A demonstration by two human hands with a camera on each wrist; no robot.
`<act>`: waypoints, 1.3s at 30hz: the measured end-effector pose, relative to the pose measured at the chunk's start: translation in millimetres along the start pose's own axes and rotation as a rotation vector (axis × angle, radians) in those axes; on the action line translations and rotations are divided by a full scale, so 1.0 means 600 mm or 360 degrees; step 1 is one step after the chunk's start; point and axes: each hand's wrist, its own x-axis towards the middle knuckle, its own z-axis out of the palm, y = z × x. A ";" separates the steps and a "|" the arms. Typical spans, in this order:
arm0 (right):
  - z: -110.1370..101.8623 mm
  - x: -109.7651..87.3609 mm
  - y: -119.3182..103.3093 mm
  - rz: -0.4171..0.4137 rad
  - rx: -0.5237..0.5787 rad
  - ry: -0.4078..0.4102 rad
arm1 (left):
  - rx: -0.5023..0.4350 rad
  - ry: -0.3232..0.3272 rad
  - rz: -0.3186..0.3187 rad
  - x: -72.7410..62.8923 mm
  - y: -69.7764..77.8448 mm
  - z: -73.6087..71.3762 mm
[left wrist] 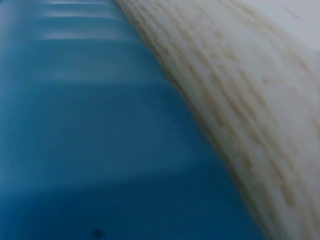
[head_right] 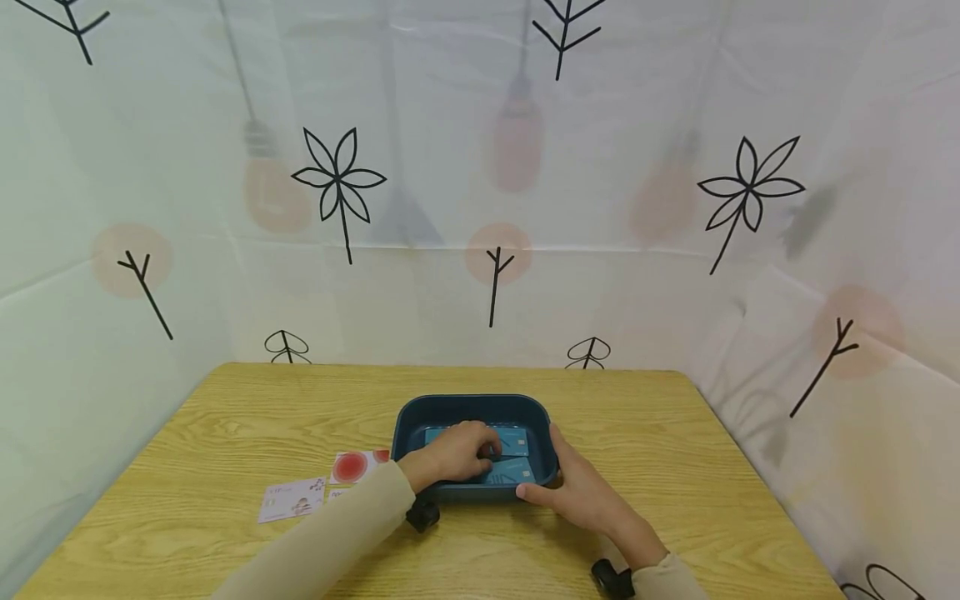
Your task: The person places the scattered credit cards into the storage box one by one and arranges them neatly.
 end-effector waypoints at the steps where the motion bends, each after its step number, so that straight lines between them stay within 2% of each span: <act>1: 0.000 0.000 0.000 -0.0002 0.0004 0.0000 | -0.0006 0.0003 0.0007 -0.001 0.000 -0.001; 7: -0.001 0.000 -0.003 0.0026 0.0014 -0.0019 | -0.0034 0.0033 0.0061 -0.009 -0.005 -0.007; 16: 0.001 -0.001 -0.005 0.0043 0.0028 -0.0016 | 0.0056 0.0122 0.0142 -0.039 -0.012 -0.021; 28: 0.002 0.000 -0.006 0.0065 0.0035 -0.0011 | 0.0060 0.0183 0.0090 -0.083 -0.031 -0.039; 39: 0.001 0.001 -0.007 0.0113 0.0014 -0.0005 | 0.0009 0.0255 0.0125 -0.124 -0.047 -0.057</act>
